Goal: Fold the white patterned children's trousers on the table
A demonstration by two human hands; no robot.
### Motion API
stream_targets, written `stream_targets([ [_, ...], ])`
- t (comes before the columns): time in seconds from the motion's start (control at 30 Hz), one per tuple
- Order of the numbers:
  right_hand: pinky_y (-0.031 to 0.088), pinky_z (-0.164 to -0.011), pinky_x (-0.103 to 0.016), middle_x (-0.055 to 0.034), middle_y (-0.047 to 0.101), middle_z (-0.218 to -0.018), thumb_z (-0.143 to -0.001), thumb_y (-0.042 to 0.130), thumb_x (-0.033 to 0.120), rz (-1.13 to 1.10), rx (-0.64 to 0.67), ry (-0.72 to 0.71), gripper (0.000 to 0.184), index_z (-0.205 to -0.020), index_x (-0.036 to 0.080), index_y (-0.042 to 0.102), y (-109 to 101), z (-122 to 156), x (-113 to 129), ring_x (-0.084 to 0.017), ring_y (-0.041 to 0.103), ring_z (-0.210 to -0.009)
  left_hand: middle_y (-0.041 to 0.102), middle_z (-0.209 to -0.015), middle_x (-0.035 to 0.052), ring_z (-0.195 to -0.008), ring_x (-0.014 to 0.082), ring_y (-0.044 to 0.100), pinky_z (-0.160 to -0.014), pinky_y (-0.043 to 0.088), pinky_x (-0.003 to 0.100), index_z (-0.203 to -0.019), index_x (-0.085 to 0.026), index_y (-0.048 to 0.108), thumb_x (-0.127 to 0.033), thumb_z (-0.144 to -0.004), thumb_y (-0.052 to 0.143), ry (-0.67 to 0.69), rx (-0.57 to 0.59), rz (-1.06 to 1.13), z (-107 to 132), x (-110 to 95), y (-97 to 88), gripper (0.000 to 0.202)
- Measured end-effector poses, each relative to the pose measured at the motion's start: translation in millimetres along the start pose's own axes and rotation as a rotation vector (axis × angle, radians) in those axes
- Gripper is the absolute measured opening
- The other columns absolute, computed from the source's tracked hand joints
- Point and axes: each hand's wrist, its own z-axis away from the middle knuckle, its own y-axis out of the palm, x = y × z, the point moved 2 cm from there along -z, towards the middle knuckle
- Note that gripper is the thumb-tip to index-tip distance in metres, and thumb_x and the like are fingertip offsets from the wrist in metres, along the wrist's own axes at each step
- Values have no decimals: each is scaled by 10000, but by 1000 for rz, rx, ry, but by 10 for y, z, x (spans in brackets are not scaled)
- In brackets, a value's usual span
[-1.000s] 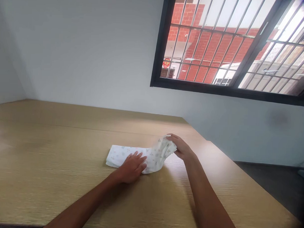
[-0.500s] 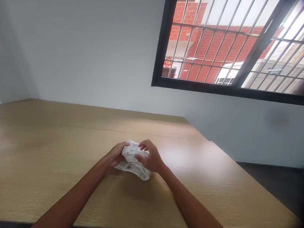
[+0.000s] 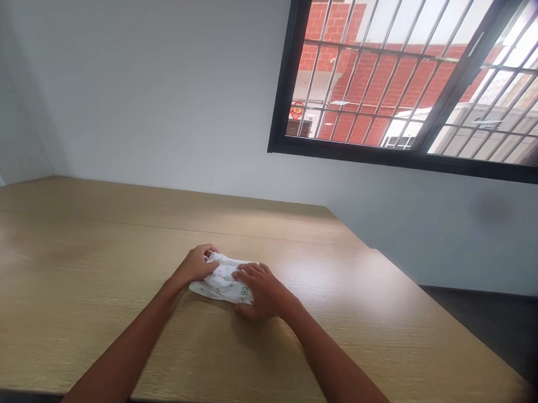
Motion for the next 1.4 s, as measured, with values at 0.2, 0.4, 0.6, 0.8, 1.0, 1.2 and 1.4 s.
stream_targets([
  [0.2,267,-1126,-491,-126,538,-1415,-759,668,379,24,67,24,675,-1395,224,507,-13,21,-77,-323,468,-1279,675,-894,52,-728,204,608,-635,452,277,-993,-158,707,-292,-673,571,33,-45,-123,14,17,-82,373],
  [0.4,295,-1118,-480,-133,522,-1429,-731,666,337,11,67,24,702,-1397,196,497,-23,30,-113,-317,447,-1305,663,-855,39,-722,199,590,-636,425,278,-983,-170,677,-264,-681,546,20,0,-232,-9,108,-87,342],
  [0.6,339,-1086,-477,-125,558,-1374,-725,669,321,9,60,9,682,-1374,187,510,4,25,-133,-309,483,-1256,665,-837,18,-742,203,587,-632,390,275,-924,-199,598,-236,-729,539,9,32,-318,-15,145,-44,207],
  [0.8,388,-1039,-460,-125,630,-1249,-716,675,290,18,96,72,546,-1243,181,579,-53,35,-211,-301,549,-1168,653,-848,13,-775,206,583,-654,383,281,-935,-209,583,-185,-749,521,28,29,-315,22,73,-25,197],
  [1.0,206,-1158,-579,-122,669,-1175,-723,748,504,-2,172,284,534,-1137,190,621,-261,93,-271,-309,597,-1103,581,-914,26,-713,174,548,-686,453,293,-992,-189,614,-218,-768,555,193,-33,-129,39,28,151,234],
  [1.2,350,-1061,-486,-156,662,-1130,-1028,385,415,127,-33,356,383,-1000,144,654,-157,-17,-167,-270,594,-1091,585,-947,57,-890,224,569,-805,474,353,-914,-192,614,-159,-835,492,439,-199,-198,138,-240,245,150],
  [1.4,371,-1093,-435,-142,612,-1307,-1022,327,245,-5,-254,290,341,-1179,148,613,-10,-142,-59,-245,536,-1236,642,-1067,105,-1022,265,574,-938,469,420,-1065,-155,620,-109,-885,459,530,-39,-496,258,-465,549,246],
])
